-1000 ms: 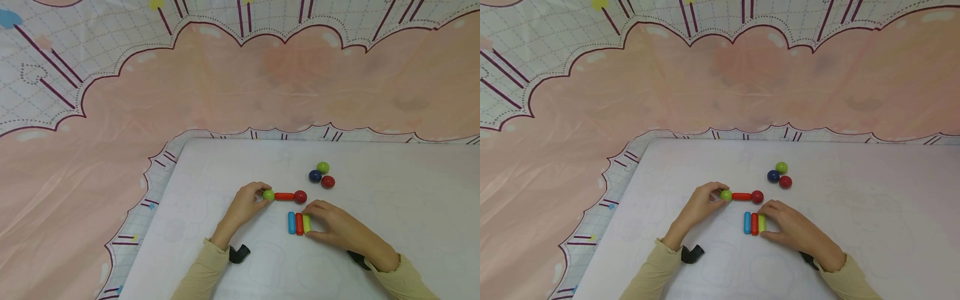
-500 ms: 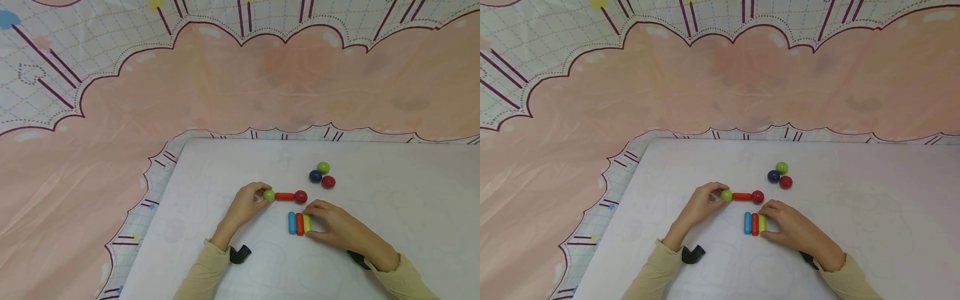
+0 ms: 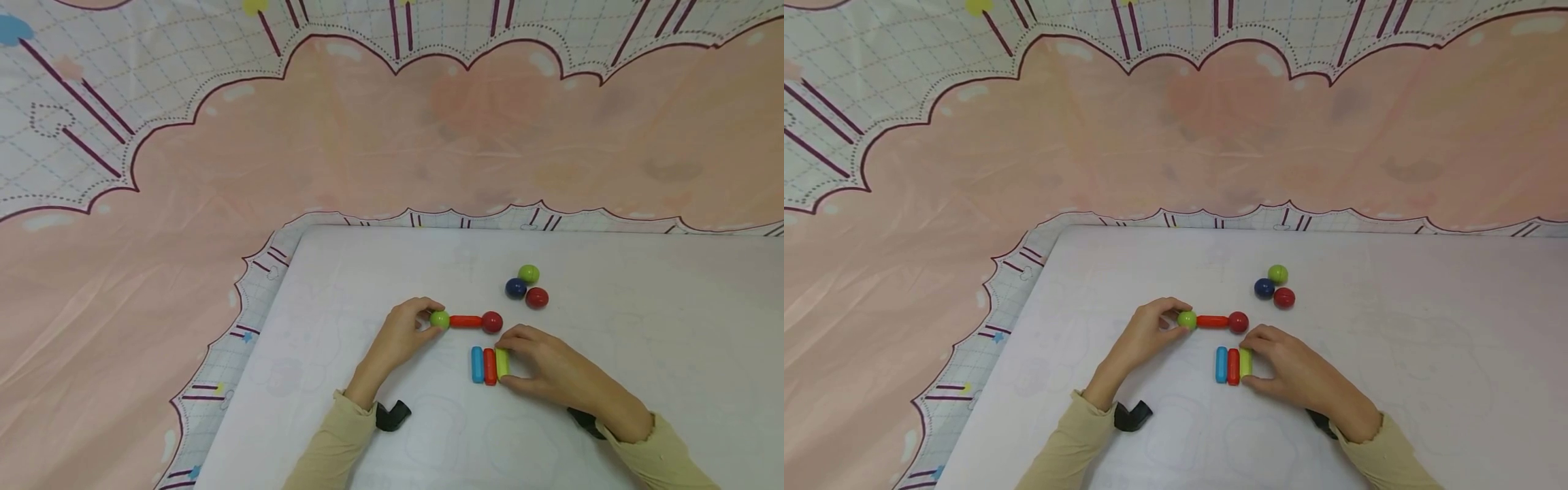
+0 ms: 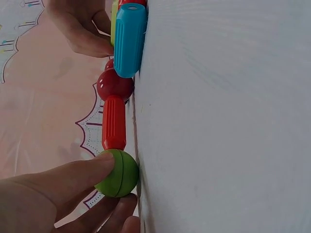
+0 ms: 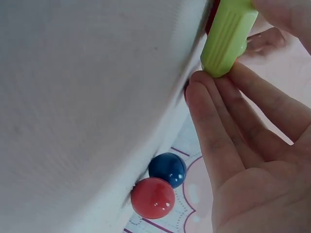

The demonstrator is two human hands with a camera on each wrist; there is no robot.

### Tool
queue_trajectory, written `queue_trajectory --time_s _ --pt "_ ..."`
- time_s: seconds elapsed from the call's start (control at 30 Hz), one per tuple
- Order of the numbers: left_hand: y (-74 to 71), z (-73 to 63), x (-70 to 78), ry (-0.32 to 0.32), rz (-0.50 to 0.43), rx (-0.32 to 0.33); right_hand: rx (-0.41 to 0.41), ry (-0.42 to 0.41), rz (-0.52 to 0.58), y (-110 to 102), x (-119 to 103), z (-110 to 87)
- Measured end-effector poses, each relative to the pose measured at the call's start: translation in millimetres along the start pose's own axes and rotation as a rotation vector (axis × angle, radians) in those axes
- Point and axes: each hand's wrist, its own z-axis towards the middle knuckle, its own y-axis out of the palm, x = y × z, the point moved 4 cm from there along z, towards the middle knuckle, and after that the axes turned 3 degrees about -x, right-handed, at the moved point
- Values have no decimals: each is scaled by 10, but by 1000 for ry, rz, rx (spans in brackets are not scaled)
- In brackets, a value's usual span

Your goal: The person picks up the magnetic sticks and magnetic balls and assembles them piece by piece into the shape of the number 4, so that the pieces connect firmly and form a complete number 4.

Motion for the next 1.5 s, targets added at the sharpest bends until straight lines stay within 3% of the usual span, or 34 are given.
queue_trajectory --time_s 0.43,0.73,1.03,1.5 --pt "6 -8 -1 -3 -7 -6 8 20 40 -31 0 19" --pt "3 -11 -5 -5 -9 -1 67 -53 49 -77 -25 39" --pt "-6 -12 12 5 -9 -1 86 -37 88 -124 -32 95" --pt "-4 -22 12 9 -28 2 138 -80 199 -161 -34 203"
